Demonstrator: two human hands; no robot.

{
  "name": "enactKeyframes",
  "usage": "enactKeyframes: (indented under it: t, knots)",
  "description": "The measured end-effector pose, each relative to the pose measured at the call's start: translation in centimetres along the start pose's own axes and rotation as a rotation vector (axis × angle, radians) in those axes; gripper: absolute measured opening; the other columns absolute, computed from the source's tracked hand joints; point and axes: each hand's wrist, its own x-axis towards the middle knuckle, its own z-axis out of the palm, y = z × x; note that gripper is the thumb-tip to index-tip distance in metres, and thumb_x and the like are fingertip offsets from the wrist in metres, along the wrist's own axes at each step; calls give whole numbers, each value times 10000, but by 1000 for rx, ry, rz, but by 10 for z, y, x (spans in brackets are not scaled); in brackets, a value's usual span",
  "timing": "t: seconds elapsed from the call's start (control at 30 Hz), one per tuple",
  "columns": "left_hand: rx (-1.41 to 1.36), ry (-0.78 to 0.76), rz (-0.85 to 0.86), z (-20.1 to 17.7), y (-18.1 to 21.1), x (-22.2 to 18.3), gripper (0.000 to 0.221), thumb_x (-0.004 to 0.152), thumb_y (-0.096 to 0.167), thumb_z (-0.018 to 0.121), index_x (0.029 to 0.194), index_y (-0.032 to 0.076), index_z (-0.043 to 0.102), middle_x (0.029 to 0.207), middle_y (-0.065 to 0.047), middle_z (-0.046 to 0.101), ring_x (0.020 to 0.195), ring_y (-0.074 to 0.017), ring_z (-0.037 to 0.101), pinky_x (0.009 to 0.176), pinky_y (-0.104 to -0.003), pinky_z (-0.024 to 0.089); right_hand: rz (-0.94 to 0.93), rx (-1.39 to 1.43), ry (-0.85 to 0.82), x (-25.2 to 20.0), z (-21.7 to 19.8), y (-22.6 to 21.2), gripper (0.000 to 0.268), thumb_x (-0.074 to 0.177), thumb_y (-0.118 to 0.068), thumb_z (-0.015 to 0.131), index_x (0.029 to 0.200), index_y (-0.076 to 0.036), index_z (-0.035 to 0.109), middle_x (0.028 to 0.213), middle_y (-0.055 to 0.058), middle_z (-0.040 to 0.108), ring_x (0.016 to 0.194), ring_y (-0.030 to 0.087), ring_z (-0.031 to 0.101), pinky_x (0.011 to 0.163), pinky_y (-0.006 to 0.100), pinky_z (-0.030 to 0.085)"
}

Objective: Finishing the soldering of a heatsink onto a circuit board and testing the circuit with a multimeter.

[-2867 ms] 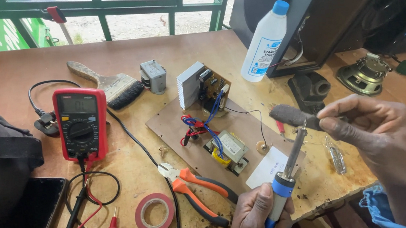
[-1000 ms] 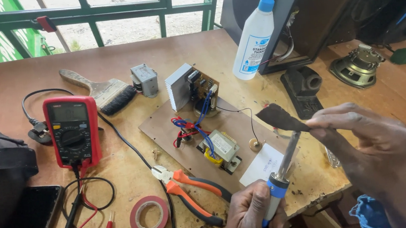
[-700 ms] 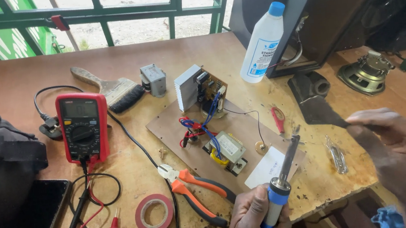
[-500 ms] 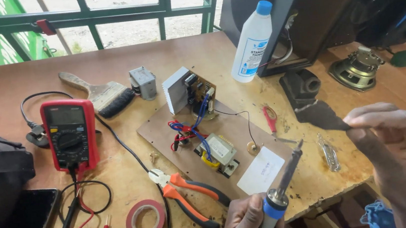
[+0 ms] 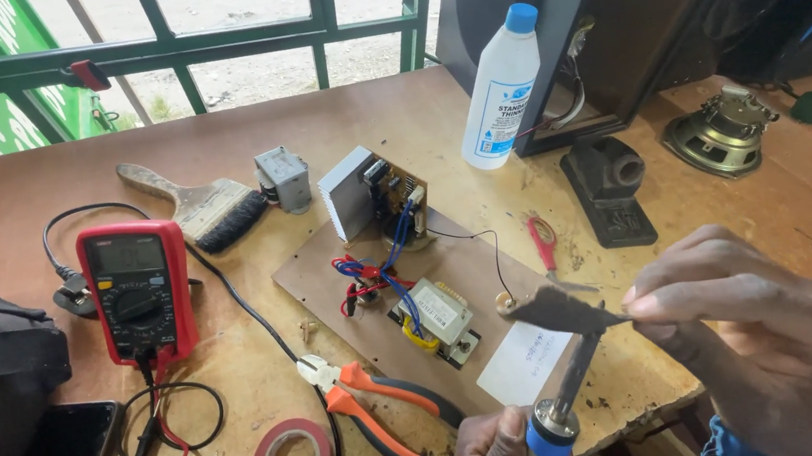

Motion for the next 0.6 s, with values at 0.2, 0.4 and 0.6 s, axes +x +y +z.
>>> enactKeyframes:
  t: [0.2,0.4,0.6]
  knots:
    - [-197,133,42,-7,-20,8,642,936,438,583,678,-129,738,546,-223,647,459,-261,557,447,-327,383,-12,-144,-49,-5,-6,36,44,893,-74,703,913,-36,708,907,112,760,801,182,741,712,267,598]
    - [-166,65,-65,-8,-16,7,606,968,433,562,816,-111,781,644,-183,700,531,-237,599,497,-317,429,87,-18,75,-11,-5,31,103,897,39,679,965,112,653,927,240,702,834,315,705,748,364,588]
    - [-115,74,-74,-6,-10,7,638,961,479,557,726,-77,761,590,-159,663,511,-228,581,489,-321,411,118,88,-23,-6,-2,0,109,867,-121,667,940,-54,713,907,90,783,790,188,798,662,252,674]
